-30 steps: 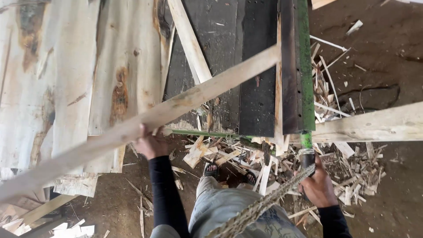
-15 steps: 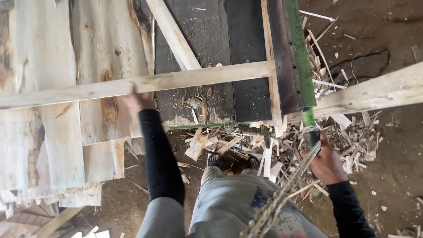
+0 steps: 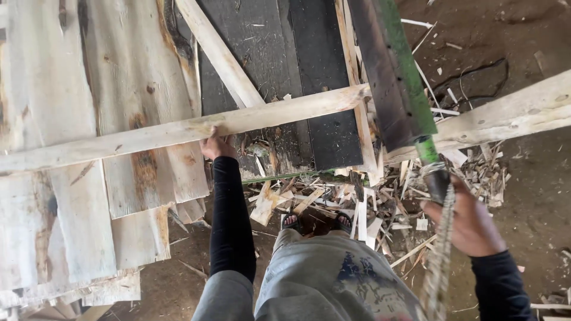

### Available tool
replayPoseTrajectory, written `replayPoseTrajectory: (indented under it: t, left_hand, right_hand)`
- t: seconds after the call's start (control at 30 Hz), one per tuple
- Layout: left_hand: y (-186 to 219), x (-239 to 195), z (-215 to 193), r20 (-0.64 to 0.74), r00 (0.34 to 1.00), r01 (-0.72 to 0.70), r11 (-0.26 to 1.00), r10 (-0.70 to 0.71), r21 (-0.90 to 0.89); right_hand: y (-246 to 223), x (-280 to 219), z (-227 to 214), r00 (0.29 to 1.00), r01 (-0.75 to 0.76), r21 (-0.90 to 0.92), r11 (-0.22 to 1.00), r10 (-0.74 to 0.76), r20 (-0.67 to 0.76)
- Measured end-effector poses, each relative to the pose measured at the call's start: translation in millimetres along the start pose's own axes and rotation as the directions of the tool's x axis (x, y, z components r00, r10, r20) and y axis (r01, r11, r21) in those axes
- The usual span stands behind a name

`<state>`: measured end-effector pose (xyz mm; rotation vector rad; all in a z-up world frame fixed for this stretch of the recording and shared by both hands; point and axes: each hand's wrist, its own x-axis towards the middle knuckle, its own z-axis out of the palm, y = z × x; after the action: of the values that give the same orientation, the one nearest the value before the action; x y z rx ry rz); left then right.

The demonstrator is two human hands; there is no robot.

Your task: Operating a manual lever-action cutting machine to trim and organize thin wood slabs in a workshop.

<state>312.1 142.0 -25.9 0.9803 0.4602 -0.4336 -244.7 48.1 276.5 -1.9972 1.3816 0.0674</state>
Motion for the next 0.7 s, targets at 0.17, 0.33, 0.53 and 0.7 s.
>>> replayPoseTrajectory:
  t: [0.17,0.33,0.53,0.7]
  left_hand:
    - [-8,-4,0,-0.011,1.000,-0.014,1.000,0.014,-0.004]
    - [-31,4,-3,-0.006,0.999,-0.034,0.999,0.034,0.034]
    - [3,-41,12,0.065,0.998,-0.008,0.999,0.010,-0.038]
    - [52,-18,-13,0.143,0.963,-0.232,0.973,0.230,-0.006]
  right_hand:
    - [23,15,53,0.991,-0.123,0.095,0.988,0.127,-0.043]
    - [201,91,227,0.982,-0.097,0.144,0.985,0.118,-0.144]
    - [153,75,188,0.975,-0.185,0.062,0.981,0.191,-0.113]
    - [76,49,129,0.970,-0.212,0.050,0.976,0.216,-0.107]
